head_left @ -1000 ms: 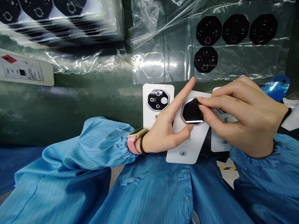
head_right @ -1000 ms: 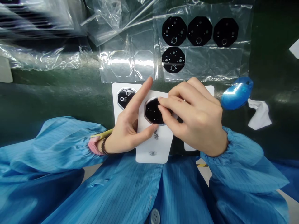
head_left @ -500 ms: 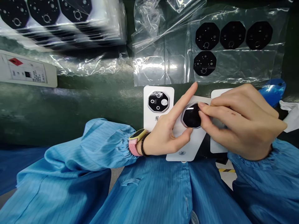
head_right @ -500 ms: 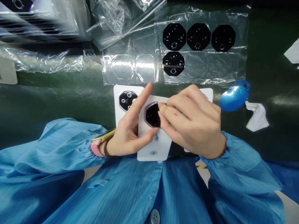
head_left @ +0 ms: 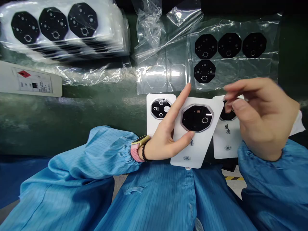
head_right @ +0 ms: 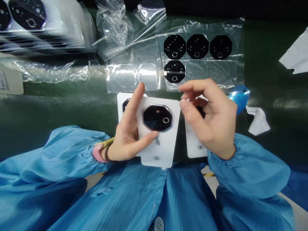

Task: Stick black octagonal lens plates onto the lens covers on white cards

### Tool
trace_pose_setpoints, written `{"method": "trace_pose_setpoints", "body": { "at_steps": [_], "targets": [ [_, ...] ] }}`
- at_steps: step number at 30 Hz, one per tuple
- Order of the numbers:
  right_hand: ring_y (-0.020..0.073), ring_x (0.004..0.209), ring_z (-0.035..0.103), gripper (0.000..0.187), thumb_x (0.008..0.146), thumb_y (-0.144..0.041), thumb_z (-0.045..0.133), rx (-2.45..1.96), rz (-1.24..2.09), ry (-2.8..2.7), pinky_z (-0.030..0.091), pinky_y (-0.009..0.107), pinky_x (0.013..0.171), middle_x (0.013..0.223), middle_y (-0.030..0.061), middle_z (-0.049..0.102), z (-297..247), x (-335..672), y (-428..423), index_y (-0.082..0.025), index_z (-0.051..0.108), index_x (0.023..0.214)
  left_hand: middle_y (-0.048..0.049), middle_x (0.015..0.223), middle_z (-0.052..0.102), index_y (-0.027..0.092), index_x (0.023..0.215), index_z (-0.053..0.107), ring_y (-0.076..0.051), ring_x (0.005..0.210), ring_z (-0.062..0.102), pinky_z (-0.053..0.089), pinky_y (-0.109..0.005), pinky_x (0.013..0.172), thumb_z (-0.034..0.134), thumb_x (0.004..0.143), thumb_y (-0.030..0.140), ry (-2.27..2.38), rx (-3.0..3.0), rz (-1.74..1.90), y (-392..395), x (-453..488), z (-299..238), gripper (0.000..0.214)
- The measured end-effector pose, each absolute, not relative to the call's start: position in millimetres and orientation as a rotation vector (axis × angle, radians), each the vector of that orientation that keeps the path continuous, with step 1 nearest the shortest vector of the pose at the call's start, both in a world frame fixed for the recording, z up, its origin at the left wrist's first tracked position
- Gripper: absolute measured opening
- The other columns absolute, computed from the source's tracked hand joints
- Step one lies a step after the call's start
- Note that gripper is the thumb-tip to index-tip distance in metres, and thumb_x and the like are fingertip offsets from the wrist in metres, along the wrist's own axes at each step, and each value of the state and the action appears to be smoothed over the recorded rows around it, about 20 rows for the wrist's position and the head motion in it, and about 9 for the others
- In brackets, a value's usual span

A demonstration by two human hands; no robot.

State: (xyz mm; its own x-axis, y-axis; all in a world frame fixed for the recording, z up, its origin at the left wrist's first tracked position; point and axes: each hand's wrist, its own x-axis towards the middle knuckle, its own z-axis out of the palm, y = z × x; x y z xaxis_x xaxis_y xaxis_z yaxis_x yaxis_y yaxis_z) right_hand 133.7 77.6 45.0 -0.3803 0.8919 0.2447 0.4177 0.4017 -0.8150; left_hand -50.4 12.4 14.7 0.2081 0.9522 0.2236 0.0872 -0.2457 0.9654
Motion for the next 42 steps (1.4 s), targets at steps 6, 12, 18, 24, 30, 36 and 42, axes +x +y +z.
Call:
{"method": "trace_pose_setpoints", "body": {
  "at_steps": [6, 12, 18, 24, 30, 36, 42],
  "targets": [
    [0.0116, 0.064, 0.064, 0.003, 0.079, -0.023, 0.066, -1.154, 1.488, -1.884, 0.051, 0.021, 0.050, 0.073, -0.0037, 0.068, 55.3, 130.9, 84.7, -0.023, 0.065, 0.077, 0.0096, 0.159, 0.008, 0.041, 0.149, 0.012, -0.031, 0.145, 0.011, 0.020, -0.042, 0.120, 0.059, 0.083, 0.010, 0.992, 1.458, 1.144, 9.6, -48.9, 14.8, 0.086],
    [0.0126, 0.068, 0.067, 0.005, 0.079, -0.019, 0.067, -1.189, 1.453, -1.877, 0.055, 0.023, 0.055, 0.075, -0.0035, 0.071, 55.5, 129.3, 83.7, -0.024, 0.066, 0.076, -0.0028, 0.152, 0.035, 0.032, 0.149, 0.022, -0.033, 0.133, 0.043, 0.048, -0.039, 0.103, 0.064, 0.083, 0.027, 0.985, 1.082, 1.118, 8.0, -46.3, 17.9, 0.078],
    [0.0079, 0.063, 0.064, 0.008, 0.077, -0.014, 0.067, -1.103, 1.497, -1.875, 0.053, 0.016, 0.053, 0.074, -0.0035, 0.072, 56.1, 129.6, 87.2, -0.022, 0.067, 0.074, -0.0026, 0.123, 0.063, 0.030, 0.136, 0.048, -0.025, 0.112, 0.061, 0.052, -0.036, 0.095, 0.052, 0.093, 0.040, 0.930, 0.854, 1.128, 4.8, -45.1, 19.7, 0.044],
    [0.0079, 0.063, 0.063, 0.007, 0.076, -0.015, 0.068, -1.099, 1.507, -1.863, 0.053, 0.016, 0.053, 0.074, -0.0039, 0.072, 54.9, 129.0, 86.8, -0.023, 0.068, 0.075, -0.0033, 0.129, 0.060, 0.025, 0.134, 0.050, -0.024, 0.117, 0.058, 0.048, -0.034, 0.099, 0.051, 0.094, 0.037, 0.983, 0.934, 1.124, 3.4, -46.2, 19.8, 0.041],
    [0.0108, 0.061, 0.064, 0.010, 0.076, -0.016, 0.068, -1.134, 1.481, -1.889, 0.054, 0.021, 0.051, 0.071, -0.0041, 0.071, 56.3, 128.6, 86.5, -0.025, 0.067, 0.072, -0.0034, 0.105, 0.067, 0.022, 0.119, 0.061, -0.019, 0.094, 0.063, 0.051, -0.029, 0.084, 0.048, 0.096, 0.039, 1.071, 1.072, 1.151, 3.9, -46.2, 18.8, 0.032],
    [0.0136, 0.064, 0.066, 0.008, 0.076, -0.029, 0.071, -1.186, 1.464, -1.913, 0.057, 0.025, 0.055, 0.074, -0.0029, 0.071, 55.9, 128.2, 83.7, -0.025, 0.066, 0.072, -0.0010, 0.080, 0.063, 0.020, 0.104, 0.065, -0.015, 0.070, 0.058, 0.049, -0.024, 0.063, 0.051, 0.094, 0.042, 1.099, 1.027, 1.125, 4.2, -46.5, 17.2, 0.028],
    [0.0125, 0.063, 0.065, 0.004, 0.078, -0.024, 0.069, -1.158, 1.490, -1.923, 0.055, 0.023, 0.053, 0.075, -0.0026, 0.071, 55.3, 128.3, 85.1, -0.024, 0.067, 0.074, 0.0006, 0.080, 0.066, 0.022, 0.095, 0.070, -0.014, 0.073, 0.060, 0.049, -0.021, 0.064, 0.059, 0.089, 0.043, 1.004, 0.846, 1.159, 9.2, -43.6, 18.9, 0.024]
  ]
}}
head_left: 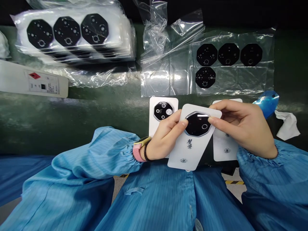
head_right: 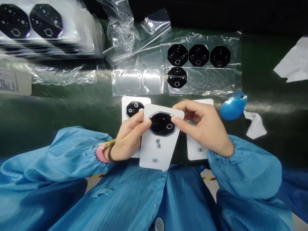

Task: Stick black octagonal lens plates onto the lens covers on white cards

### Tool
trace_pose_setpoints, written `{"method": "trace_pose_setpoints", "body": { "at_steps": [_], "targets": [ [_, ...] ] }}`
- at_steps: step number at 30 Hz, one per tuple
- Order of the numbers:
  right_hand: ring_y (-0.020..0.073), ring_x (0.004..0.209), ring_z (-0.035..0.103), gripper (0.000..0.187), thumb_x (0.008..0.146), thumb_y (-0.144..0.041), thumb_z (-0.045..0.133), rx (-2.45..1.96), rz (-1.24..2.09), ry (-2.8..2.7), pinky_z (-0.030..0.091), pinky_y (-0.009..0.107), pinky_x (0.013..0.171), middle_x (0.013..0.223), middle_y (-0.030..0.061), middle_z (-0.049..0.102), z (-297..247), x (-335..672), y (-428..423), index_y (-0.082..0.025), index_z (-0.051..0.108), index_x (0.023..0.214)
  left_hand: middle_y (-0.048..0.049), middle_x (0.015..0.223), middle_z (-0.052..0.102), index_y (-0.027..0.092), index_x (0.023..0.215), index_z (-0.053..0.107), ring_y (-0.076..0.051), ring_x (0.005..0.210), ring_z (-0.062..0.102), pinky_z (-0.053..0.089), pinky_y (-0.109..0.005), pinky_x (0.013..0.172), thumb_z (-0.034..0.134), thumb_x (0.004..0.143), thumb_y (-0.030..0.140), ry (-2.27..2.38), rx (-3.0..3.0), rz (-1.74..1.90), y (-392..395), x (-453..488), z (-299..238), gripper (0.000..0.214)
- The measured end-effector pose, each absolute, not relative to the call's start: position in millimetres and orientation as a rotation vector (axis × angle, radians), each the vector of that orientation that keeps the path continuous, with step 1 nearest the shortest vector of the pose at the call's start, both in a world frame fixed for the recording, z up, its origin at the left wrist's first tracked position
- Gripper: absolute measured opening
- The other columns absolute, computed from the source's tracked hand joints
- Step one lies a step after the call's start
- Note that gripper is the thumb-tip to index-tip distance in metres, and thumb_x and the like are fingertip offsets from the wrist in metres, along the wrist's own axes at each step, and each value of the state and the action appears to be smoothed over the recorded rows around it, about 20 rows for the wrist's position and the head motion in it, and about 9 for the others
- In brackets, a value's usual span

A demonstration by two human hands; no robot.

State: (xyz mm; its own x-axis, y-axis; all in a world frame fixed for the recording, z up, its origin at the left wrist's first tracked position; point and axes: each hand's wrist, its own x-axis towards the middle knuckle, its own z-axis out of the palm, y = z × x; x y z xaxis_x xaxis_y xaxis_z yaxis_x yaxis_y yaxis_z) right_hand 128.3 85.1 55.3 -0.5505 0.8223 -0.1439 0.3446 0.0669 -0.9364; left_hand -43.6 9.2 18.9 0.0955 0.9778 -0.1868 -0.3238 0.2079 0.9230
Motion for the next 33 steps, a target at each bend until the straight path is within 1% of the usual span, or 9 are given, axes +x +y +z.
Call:
{"method": "trace_pose_setpoints", "body": {
  "at_steps": [5, 10, 17, 20, 23, 25, 27, 30, 33],
  "targets": [
    [0.0127, 0.061, 0.063, 0.003, 0.077, -0.024, 0.068, -1.143, 1.496, -1.999, 0.052, 0.024, 0.049, 0.076, -0.0019, 0.071, 57, 130, 86, -0.025, 0.069, 0.075, -0.0015, 0.071, 0.067, 0.018, 0.083, 0.071, -0.014, 0.063, 0.059, 0.048, -0.023, 0.054, 0.062, 0.083, 0.053, 1.062, 0.752, 1.081, 9, -43, 20, 0.036],
    [0.0123, 0.058, 0.060, 0.002, 0.077, -0.025, 0.067, -1.139, 1.512, -2.021, 0.050, 0.024, 0.047, 0.073, -0.0024, 0.070, 57, 131, 84, -0.025, 0.069, 0.076, -0.0018, 0.064, 0.065, 0.016, 0.071, 0.069, -0.014, 0.057, 0.058, 0.047, -0.023, 0.048, 0.066, 0.077, 0.058, 1.166, 0.793, 1.050, 10, -45, 21, 0.043],
    [0.0116, 0.064, 0.063, 0.005, 0.080, -0.021, 0.063, -1.125, 1.574, -1.949, 0.051, 0.021, 0.051, 0.078, -0.0022, 0.071, 56, 128, 85, -0.024, 0.067, 0.078, -0.0012, 0.068, 0.068, 0.017, 0.077, 0.071, -0.014, 0.059, 0.060, 0.048, -0.023, 0.050, 0.069, 0.076, 0.055, 1.146, 0.765, 1.133, 12, -43, 21, 0.038],
    [0.0113, 0.063, 0.064, 0.009, 0.084, -0.025, 0.060, -1.118, 1.622, -1.957, 0.051, 0.021, 0.051, 0.075, -0.0023, 0.070, 57, 128, 86, -0.025, 0.068, 0.079, -0.0012, 0.069, 0.069, 0.017, 0.078, 0.069, -0.015, 0.060, 0.062, 0.050, -0.025, 0.052, 0.069, 0.077, 0.054, 1.141, 0.710, 1.125, 12, -42, 23, 0.036],
    [0.0101, 0.059, 0.063, 0.010, 0.085, -0.025, 0.060, -1.119, 1.604, -1.979, 0.052, 0.021, 0.050, 0.073, -0.0033, 0.070, 60, 132, 87, -0.025, 0.069, 0.082, -0.0005, 0.069, 0.068, 0.017, 0.078, 0.068, -0.015, 0.061, 0.061, 0.049, -0.024, 0.052, 0.070, 0.077, 0.051, 1.143, 0.664, 1.126, 13, -42, 23, 0.033],
    [0.0099, 0.060, 0.064, 0.010, 0.085, -0.021, 0.061, -1.160, 1.457, -1.977, 0.053, 0.021, 0.052, 0.071, -0.0039, 0.069, 62, 137, 89, -0.025, 0.069, 0.088, 0.0002, 0.065, 0.065, 0.017, 0.075, 0.066, -0.014, 0.058, 0.059, 0.046, -0.024, 0.050, 0.070, 0.076, 0.049, 1.151, 0.648, 1.125, 13, -42, 21, 0.032],
    [0.0098, 0.062, 0.064, 0.015, 0.084, -0.015, 0.061, -1.205, 1.196, -1.899, 0.054, 0.022, 0.055, 0.071, -0.0039, 0.069, 64, 146, 91, -0.024, 0.070, 0.091, 0.0008, 0.061, 0.061, 0.017, 0.069, 0.063, -0.013, 0.055, 0.056, 0.044, -0.023, 0.048, 0.071, 0.075, 0.048, 1.158, 0.628, 1.106, 13, -42, 19, 0.033],
    [0.0099, 0.062, 0.064, 0.017, 0.082, -0.011, 0.058, -1.263, 0.839, -1.659, 0.053, 0.025, 0.054, 0.070, -0.0038, 0.067, 64, 164, 94, -0.022, 0.070, 0.084, 0.0015, 0.058, 0.059, 0.016, 0.064, 0.060, -0.012, 0.054, 0.054, 0.043, -0.022, 0.048, 0.071, 0.074, 0.043, 1.165, 0.612, 1.064, 14, -42, 19, 0.031],
    [0.0136, 0.066, 0.066, 0.014, 0.076, -0.012, 0.062, -1.383, 0.538, -1.560, 0.054, 0.029, 0.055, 0.071, -0.0020, 0.068, 62, 193, 92, -0.020, 0.072, 0.081, 0.0015, 0.063, 0.063, 0.016, 0.071, 0.064, -0.012, 0.057, 0.057, 0.045, -0.021, 0.051, 0.069, 0.075, 0.037, 1.139, 0.590, 1.053, 16, -41, 22, 0.022]
  ]
}}
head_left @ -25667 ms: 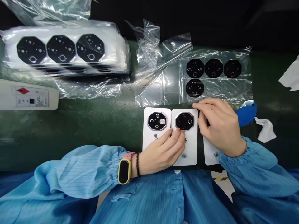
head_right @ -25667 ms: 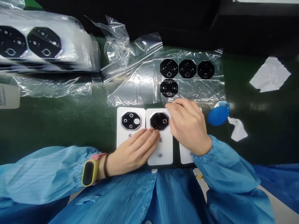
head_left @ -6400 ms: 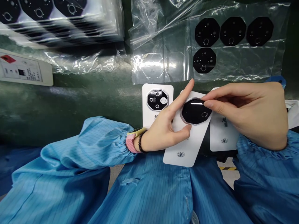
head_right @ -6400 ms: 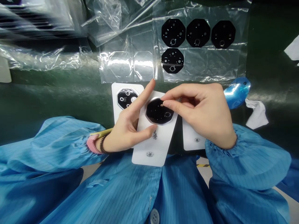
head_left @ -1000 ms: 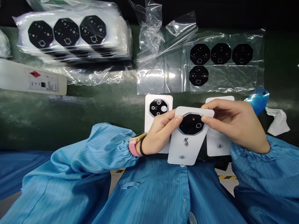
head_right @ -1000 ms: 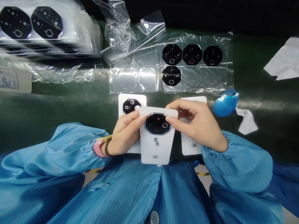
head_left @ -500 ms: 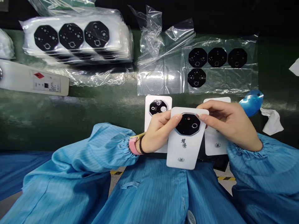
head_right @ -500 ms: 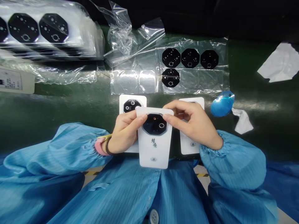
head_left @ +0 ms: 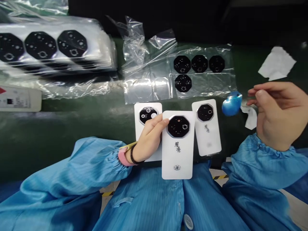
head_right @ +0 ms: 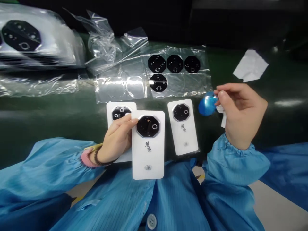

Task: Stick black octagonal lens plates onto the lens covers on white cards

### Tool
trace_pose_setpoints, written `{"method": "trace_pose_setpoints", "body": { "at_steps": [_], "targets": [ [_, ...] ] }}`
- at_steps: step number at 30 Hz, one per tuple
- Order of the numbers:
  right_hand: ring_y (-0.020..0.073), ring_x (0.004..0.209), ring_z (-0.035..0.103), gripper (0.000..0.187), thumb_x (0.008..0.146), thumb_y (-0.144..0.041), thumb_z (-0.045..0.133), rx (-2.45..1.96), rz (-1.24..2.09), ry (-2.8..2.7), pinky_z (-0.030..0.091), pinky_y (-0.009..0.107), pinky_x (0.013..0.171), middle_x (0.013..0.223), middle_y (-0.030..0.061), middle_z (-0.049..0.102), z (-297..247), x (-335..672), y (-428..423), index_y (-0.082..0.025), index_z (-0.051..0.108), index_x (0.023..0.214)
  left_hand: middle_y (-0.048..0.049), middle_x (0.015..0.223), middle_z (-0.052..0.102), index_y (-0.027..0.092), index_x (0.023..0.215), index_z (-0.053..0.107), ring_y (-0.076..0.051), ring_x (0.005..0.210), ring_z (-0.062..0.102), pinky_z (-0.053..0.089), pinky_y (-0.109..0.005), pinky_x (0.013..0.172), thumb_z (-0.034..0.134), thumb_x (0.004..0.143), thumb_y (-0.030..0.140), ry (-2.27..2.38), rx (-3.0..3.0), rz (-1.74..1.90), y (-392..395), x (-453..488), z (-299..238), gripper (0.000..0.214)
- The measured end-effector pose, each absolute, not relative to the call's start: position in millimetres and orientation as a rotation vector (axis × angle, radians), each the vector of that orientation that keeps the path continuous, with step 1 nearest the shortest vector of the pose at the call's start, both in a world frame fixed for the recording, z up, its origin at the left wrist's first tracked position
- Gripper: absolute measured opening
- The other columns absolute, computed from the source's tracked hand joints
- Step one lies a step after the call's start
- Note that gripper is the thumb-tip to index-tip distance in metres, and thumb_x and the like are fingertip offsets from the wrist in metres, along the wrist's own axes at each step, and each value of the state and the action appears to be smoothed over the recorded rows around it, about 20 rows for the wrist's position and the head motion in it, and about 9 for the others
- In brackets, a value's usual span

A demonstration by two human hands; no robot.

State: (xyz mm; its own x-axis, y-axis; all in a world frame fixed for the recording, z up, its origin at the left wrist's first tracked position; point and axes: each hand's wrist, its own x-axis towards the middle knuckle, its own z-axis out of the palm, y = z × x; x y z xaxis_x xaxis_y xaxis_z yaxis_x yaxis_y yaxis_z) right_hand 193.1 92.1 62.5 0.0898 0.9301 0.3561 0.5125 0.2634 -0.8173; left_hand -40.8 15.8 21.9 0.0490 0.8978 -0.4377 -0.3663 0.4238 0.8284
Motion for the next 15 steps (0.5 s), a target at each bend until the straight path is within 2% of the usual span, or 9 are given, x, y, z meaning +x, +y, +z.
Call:
{"method": "trace_pose_setpoints", "body": {
  "at_steps": [2, 4, 6, 8, 11, 13, 15],
  "targets": [
    [0.0188, 0.074, 0.069, 0.014, 0.074, -0.013, 0.064, -1.523, 0.256, -1.638, 0.057, 0.033, 0.061, 0.077, 0.0031, 0.072, 60, 217, 86, -0.018, 0.074, 0.083, 0.0005, 0.073, 0.067, 0.016, 0.085, 0.069, -0.014, 0.065, 0.061, 0.049, -0.022, 0.057, 0.067, 0.076, 0.035, 1.107, 0.582, 1.037, 16, -40, 24, 0.021],
    [0.0240, 0.083, 0.071, 0.016, 0.074, -0.015, 0.064, -1.638, 0.047, -1.803, 0.058, 0.036, 0.062, 0.087, 0.0092, 0.074, 57, 239, 78, -0.016, 0.075, 0.086, -0.0011, 0.086, 0.070, 0.017, 0.108, 0.066, -0.017, 0.077, 0.065, 0.052, -0.024, 0.064, 0.066, 0.079, 0.035, 1.089, 0.580, 1.003, 16, -40, 25, 0.034],
    [0.0271, 0.085, 0.071, 0.015, 0.077, -0.020, 0.065, -1.688, -0.036, -2.004, 0.060, 0.038, 0.065, 0.093, 0.0124, 0.074, 52, 254, 72, -0.015, 0.076, 0.086, -0.0026, 0.095, 0.070, 0.020, 0.132, 0.051, -0.020, 0.084, 0.067, 0.055, -0.028, 0.068, 0.063, 0.082, 0.037, 1.069, 0.584, 0.953, 14, -40, 24, 0.054],
    [0.0264, 0.082, 0.072, 0.017, 0.081, -0.023, 0.063, -1.659, -0.039, -2.125, 0.061, 0.038, 0.067, 0.093, 0.0133, 0.075, 45, 261, 68, -0.013, 0.076, 0.085, -0.0043, 0.103, 0.070, 0.024, 0.147, 0.028, -0.023, 0.091, 0.067, 0.056, -0.031, 0.071, 0.061, 0.084, 0.038, 1.016, 0.605, 0.899, 13, -39, 24, 0.073],
    [0.0231, 0.073, 0.072, 0.015, 0.082, -0.022, 0.064, -1.571, -0.091, -2.121, 0.060, 0.031, 0.064, 0.083, 0.0123, 0.075, 37, 259, 66, -0.012, 0.076, 0.080, -0.0075, 0.127, 0.060, 0.027, 0.152, 0.002, -0.025, 0.109, 0.062, 0.055, -0.037, 0.086, 0.065, 0.082, 0.032, 0.940, 0.726, 0.856, 12, -39, 24, 0.094],
    [0.0216, 0.065, 0.071, 0.011, 0.079, -0.019, 0.067, -1.551, -0.129, -2.067, 0.059, 0.029, 0.059, 0.074, 0.0107, 0.075, 37, 251, 64, -0.012, 0.076, 0.076, -0.0076, 0.144, 0.045, 0.029, 0.151, -0.004, -0.027, 0.123, 0.053, 0.050, -0.040, 0.097, 0.067, 0.081, 0.027, 0.941, 0.846, 0.858, 12, -39, 23, 0.100],
    [0.0209, 0.062, 0.070, 0.007, 0.076, -0.017, 0.070, -1.589, -0.082, -1.977, 0.058, 0.028, 0.054, 0.071, 0.0097, 0.074, 41, 239, 58, -0.014, 0.076, 0.077, -0.0049, 0.154, 0.029, 0.034, 0.150, -0.005, -0.031, 0.129, 0.046, 0.048, -0.044, 0.101, 0.065, 0.082, 0.026, 0.964, 0.954, 0.850, 12, -41, 21, 0.097]
  ]
}}
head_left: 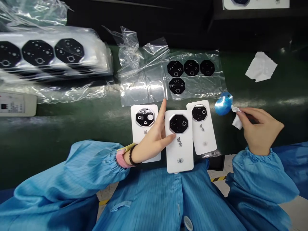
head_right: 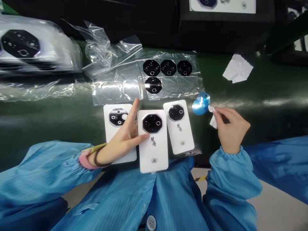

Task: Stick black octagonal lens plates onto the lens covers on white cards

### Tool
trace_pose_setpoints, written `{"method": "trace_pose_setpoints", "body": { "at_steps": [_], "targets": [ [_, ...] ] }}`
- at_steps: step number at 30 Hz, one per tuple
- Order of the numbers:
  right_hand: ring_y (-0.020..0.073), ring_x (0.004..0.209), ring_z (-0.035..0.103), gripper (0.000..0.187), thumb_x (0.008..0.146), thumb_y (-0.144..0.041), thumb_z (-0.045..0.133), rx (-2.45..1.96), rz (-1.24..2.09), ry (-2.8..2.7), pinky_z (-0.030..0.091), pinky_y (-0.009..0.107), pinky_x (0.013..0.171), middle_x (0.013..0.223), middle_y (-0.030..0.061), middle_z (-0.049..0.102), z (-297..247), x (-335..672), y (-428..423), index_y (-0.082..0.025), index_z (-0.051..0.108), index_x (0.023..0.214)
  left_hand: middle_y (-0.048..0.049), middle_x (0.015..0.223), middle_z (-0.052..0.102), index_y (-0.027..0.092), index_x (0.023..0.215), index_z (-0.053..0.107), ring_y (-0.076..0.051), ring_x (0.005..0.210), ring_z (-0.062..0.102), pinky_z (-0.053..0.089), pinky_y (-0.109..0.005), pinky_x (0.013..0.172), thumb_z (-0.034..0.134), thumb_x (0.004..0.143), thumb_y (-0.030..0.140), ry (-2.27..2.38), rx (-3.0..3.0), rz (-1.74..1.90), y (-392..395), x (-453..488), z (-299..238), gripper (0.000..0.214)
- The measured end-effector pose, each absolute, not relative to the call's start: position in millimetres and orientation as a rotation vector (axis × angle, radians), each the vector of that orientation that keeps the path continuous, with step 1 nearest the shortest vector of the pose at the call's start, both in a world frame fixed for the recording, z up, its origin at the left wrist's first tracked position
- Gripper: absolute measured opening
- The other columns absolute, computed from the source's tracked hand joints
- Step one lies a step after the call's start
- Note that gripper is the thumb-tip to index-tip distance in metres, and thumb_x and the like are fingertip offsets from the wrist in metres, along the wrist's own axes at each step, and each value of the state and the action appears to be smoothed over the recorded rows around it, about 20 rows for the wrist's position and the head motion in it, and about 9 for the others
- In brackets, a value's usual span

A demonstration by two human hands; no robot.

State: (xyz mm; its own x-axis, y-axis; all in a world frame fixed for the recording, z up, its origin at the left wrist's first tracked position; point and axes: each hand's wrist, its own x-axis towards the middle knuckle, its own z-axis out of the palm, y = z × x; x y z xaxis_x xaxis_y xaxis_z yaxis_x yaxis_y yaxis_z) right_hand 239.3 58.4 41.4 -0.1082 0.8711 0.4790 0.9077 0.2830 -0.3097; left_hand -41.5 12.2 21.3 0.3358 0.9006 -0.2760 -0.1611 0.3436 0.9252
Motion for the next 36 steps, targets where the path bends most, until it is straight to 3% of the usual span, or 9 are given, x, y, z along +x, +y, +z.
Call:
{"method": "trace_pose_setpoints", "body": {
  "at_steps": [3, 6, 13, 16, 18, 23, 27, 31, 36],
  "targets": [
    [0.0192, 0.064, 0.070, 0.011, 0.075, -0.017, 0.073, -1.612, 0.073, -1.830, 0.059, 0.028, 0.055, 0.075, 0.0078, 0.074, 52, 210, 45, -0.017, 0.075, 0.086, 0.0017, 0.159, 0.014, 0.038, 0.150, 0.007, -0.035, 0.137, 0.035, 0.042, -0.048, 0.107, 0.061, 0.085, 0.023, 0.970, 1.103, 0.829, 12, -45, 18, 0.086],
    [0.0175, 0.077, 0.071, 0.016, 0.077, -0.006, 0.069, -1.283, 0.203, -2.029, 0.061, 0.030, 0.071, 0.083, 0.0064, 0.075, 54, 172, 34, -0.017, 0.072, 0.087, 0.0048, 0.159, 0.011, 0.035, 0.149, 0.018, -0.033, 0.144, 0.018, 0.032, -0.048, 0.115, 0.058, 0.086, 0.019, 0.957, 1.205, 0.825, 10, -48, 15, 0.077],
    [0.0210, 0.073, 0.069, 0.015, 0.080, 0.001, 0.060, -1.023, 0.017, -2.331, 0.062, 0.034, 0.066, 0.081, 0.0123, 0.074, 39, 120, 18, -0.007, 0.069, 0.088, 0.0056, 0.159, 0.009, 0.036, 0.150, 0.013, -0.034, 0.142, 0.027, 0.037, -0.050, 0.112, 0.056, 0.088, 0.018, 0.950, 1.228, 0.803, 8, -50, 13, 0.077],
    [0.0223, 0.079, 0.069, 0.016, 0.082, -0.001, 0.059, -0.933, 0.110, -2.392, 0.062, 0.033, 0.070, 0.088, 0.0153, 0.074, 40, 123, 6, -0.004, 0.068, 0.094, 0.0079, 0.158, 0.014, 0.035, 0.150, 0.017, -0.033, 0.146, 0.010, 0.026, -0.051, 0.118, 0.057, 0.087, 0.017, 0.962, 1.283, 0.856, 8, -51, 11, 0.076],
    [0.0221, 0.081, 0.069, 0.017, 0.082, 0.000, 0.058, -0.926, 0.117, -2.403, 0.063, 0.033, 0.070, 0.088, 0.0146, 0.074, 41, 129, 5, -0.006, 0.068, 0.096, 0.0093, 0.158, 0.013, 0.035, 0.149, 0.019, -0.033, 0.146, 0.005, 0.027, -0.050, 0.118, 0.058, 0.087, 0.018, 0.965, 1.290, 0.854, 7, -51, 10, 0.076],
    [0.0203, 0.077, 0.069, 0.019, 0.080, 0.002, 0.060, -1.048, -0.032, -2.350, 0.062, 0.034, 0.068, 0.084, 0.0116, 0.074, 40, 128, 24, -0.010, 0.070, 0.092, 0.0083, 0.159, 0.008, 0.038, 0.149, 0.015, -0.035, 0.137, 0.035, 0.049, -0.048, 0.103, 0.058, 0.087, 0.020, 0.937, 1.219, 0.791, 7, -51, 9, 0.078],
    [0.0212, 0.076, 0.068, 0.017, 0.081, 0.001, 0.058, -1.040, -0.049, -2.338, 0.062, 0.033, 0.070, 0.084, 0.0138, 0.074, 38, 111, 24, -0.005, 0.070, 0.091, 0.0043, 0.159, 0.007, 0.037, 0.150, 0.010, -0.029, 0.118, 0.056, 0.053, -0.045, 0.097, 0.055, 0.088, 0.017, 0.894, 1.212, 0.777, 9, -51, 12, 0.080],
    [0.0213, 0.079, 0.068, 0.020, 0.079, 0.001, 0.062, -0.865, 0.074, -2.399, 0.063, 0.032, 0.069, 0.089, 0.0131, 0.075, 36, 115, 9, -0.007, 0.070, 0.096, 0.0043, 0.159, 0.009, 0.036, 0.150, 0.011, -0.032, 0.120, 0.054, 0.056, -0.043, 0.091, 0.057, 0.086, 0.019, 0.906, 1.159, 0.801, 7, -48, 15, 0.080],
    [0.0228, 0.081, 0.068, 0.040, 0.080, -0.001, 0.060, -0.854, 0.164, -2.361, 0.063, 0.038, 0.066, 0.092, 0.0081, 0.075, 37, 137, 16, -0.017, 0.064, 0.116, 0.0039, 0.157, 0.020, 0.033, 0.147, 0.028, -0.038, 0.129, 0.045, 0.050, -0.047, 0.100, 0.071, 0.078, 0.024, 0.897, 1.073, 0.900, 6, -44, 14, 0.082]
  ]
}}
